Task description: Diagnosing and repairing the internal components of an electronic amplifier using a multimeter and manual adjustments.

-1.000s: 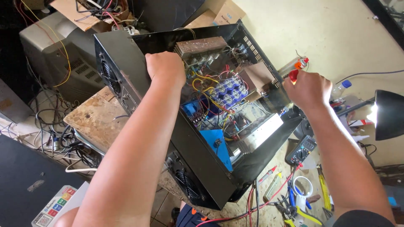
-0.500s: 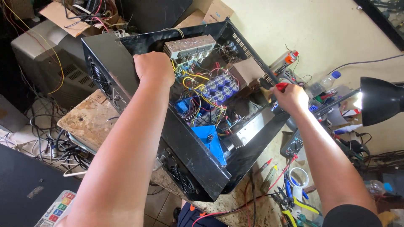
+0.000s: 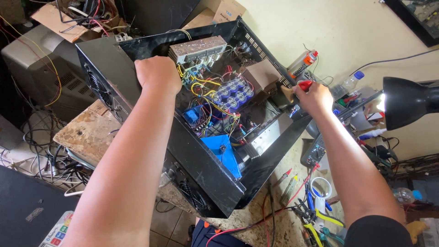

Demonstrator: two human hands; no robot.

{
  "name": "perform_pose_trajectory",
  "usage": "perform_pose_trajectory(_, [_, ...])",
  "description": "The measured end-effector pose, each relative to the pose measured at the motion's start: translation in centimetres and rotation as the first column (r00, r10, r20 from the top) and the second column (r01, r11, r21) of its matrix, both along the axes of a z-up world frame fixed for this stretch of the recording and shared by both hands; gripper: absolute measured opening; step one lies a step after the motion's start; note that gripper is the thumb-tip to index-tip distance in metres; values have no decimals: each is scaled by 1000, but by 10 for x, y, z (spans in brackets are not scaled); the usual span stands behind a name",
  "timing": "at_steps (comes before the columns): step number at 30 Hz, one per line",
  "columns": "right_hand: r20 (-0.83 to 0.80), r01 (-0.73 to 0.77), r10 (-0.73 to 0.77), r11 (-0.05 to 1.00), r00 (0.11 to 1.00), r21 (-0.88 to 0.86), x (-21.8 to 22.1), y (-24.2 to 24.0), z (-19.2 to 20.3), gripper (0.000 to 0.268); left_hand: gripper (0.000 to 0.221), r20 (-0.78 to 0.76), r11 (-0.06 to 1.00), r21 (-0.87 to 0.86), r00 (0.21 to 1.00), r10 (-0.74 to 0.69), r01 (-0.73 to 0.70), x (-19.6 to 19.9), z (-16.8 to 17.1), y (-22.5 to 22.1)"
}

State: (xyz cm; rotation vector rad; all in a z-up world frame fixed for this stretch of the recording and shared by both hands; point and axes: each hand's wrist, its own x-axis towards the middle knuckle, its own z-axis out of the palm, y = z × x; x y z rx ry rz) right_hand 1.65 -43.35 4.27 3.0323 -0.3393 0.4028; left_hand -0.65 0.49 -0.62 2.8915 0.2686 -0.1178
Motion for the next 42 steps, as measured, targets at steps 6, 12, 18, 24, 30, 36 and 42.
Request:
perform_pose_trajectory(6, [153,-120,144,980,978,-158,-40,10,27,58,32,38,1000,25,999,-10,9,8,-11,-2])
perform_pose_trajectory(12, [337,-488,480,870,810,-64,-66,-16,29,21,29,96,997,74,995,-22,14,12,-16,0])
perform_pose_trajectory(18, [69,-306,348,889,935,-341,-91,14,37,25,30,79,1000,8,997,-22,21,4,-8,-1])
perform_pose_trajectory(24, [361,-479,507,861,782,-172,-95,5,40,14,32,102,1000,22,995,-23,21,14,-19,3])
perform_pose_trajectory(30, [221,-148,196,965,955,-218,-60,-18,-10,20,29,62,1000,-12,998,-26,27,5,-9,1])
perform_pose_trajectory(36, [68,-66,83,974,994,-218,-65,-3,-33,33,32,67,999,-39,997,-27,30,3,-5,3])
perform_pose_trajectory(42, [310,-86,292,839,905,-537,-83,-8,-18,40,12,-70,999,-8,997,-38,38,20,-11,6])
